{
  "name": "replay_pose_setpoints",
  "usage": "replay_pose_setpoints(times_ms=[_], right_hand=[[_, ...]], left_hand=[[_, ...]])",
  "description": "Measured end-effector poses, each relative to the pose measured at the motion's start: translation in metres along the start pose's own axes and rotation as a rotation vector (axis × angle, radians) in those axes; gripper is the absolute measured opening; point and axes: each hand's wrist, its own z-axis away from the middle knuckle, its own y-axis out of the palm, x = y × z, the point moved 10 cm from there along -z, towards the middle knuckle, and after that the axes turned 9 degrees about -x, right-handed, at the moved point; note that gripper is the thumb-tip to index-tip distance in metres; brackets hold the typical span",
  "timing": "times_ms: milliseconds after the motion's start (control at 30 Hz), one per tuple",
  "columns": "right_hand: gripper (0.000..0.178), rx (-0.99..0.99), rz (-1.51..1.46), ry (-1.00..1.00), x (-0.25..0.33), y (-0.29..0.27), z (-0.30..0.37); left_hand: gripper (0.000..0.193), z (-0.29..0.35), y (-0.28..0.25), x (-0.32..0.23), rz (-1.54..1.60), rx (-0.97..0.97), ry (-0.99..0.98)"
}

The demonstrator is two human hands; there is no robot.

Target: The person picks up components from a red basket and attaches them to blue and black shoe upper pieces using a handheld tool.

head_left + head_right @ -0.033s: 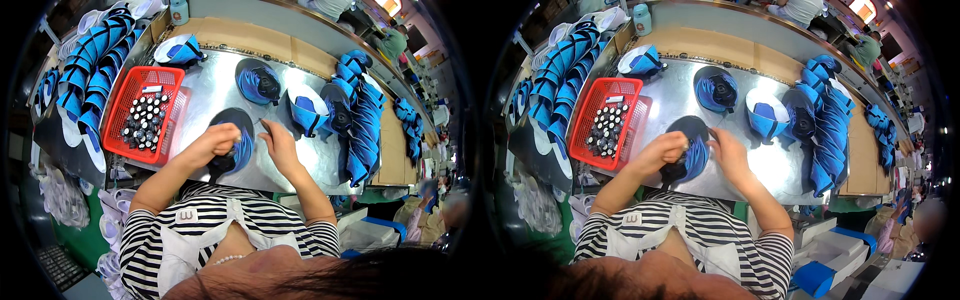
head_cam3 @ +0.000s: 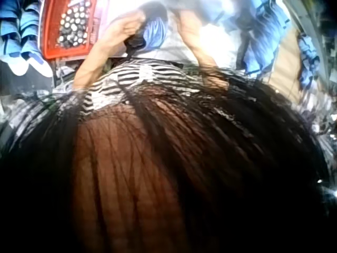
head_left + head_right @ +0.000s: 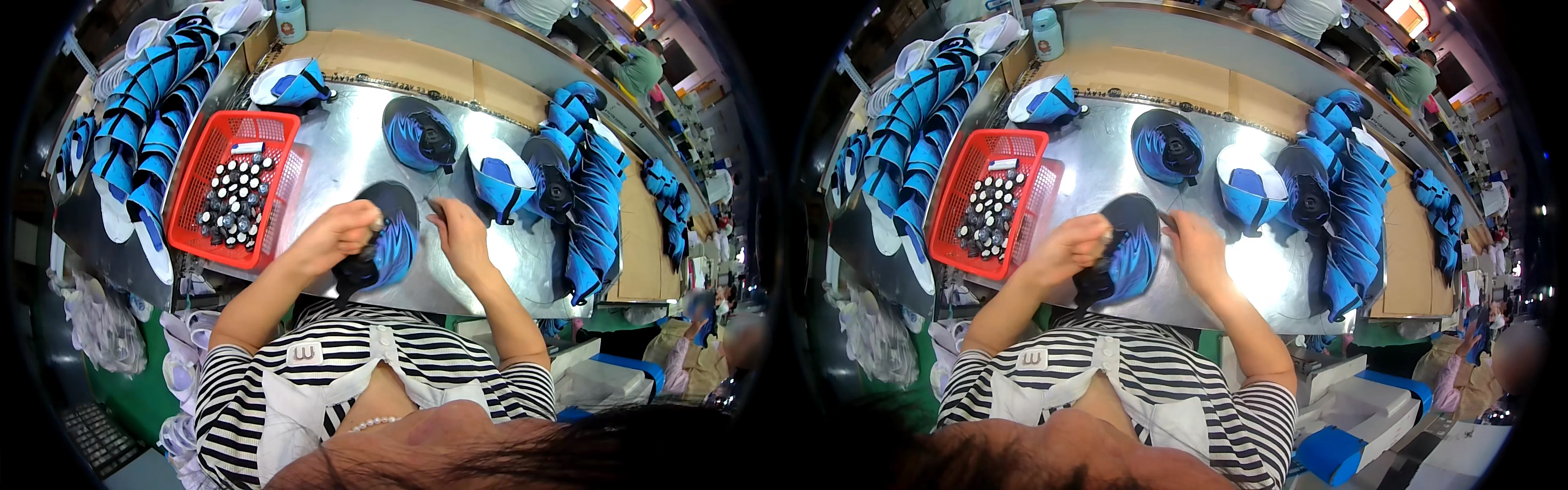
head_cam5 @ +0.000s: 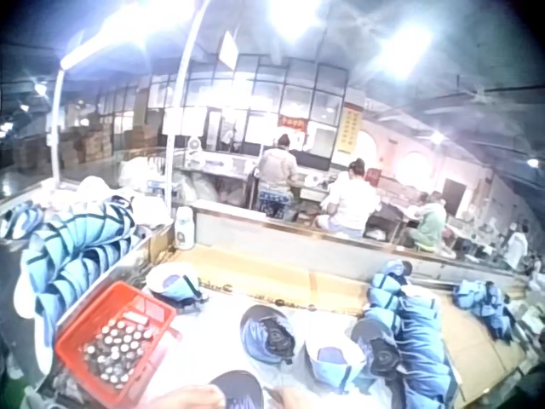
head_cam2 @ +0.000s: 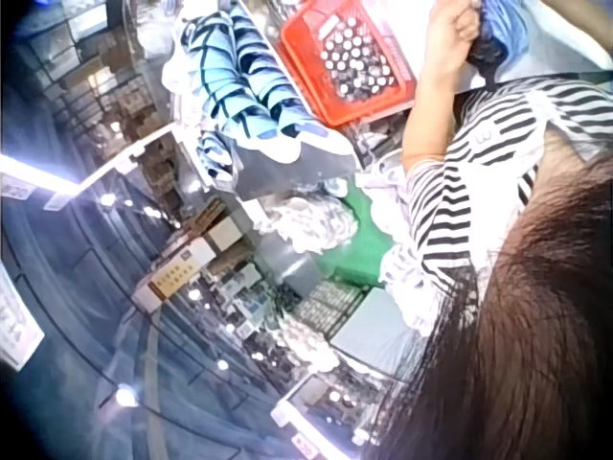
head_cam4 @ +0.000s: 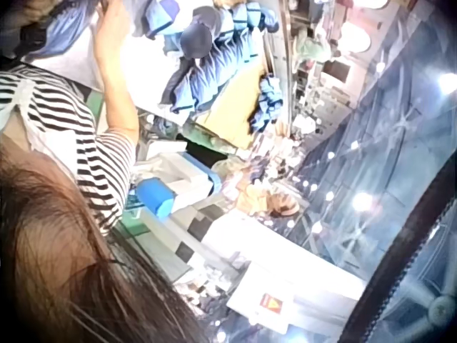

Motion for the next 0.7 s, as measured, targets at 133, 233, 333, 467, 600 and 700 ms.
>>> replay_pose_setpoints(times_ms=[133, 233, 333, 467, 600, 700], right_hand=[[0.015, -0.027, 0.122, -0.259, 0.003, -0.009, 0.013], [0.02, 0.037, 0.093, -0.304, 0.008, -0.013, 0.007], [0.034, -0.121, 0.123, -0.196, -0.031, -0.037, -0.021], [0.028, -0.084, 0.559, -0.043, -0.078, -0.052, -0.034], [0.021, 0.123, 0.727, 0.121, -0.121, -0.038, -0.016], [0.024, -0.027, 0.546, 0.118, -0.125, -0.052, -0.01]], left_hand=[[0.017, 0.042, -0.002, -0.019, -0.016, -0.049, -0.026], [0.014, 0.053, 0.004, -0.057, -0.446, -0.17, 0.218], [0.004, 0.09, 0.064, -0.147, -1.419, -0.286, 1.449], [0.015, 0.042, 0.056, -0.206, -1.598, -0.536, 1.765], [0.056, -0.045, 0.067, -0.206, -1.877, -0.73, 1.652], [0.082, -0.107, 0.096, -0.11, -1.69, -0.113, 1.263]])
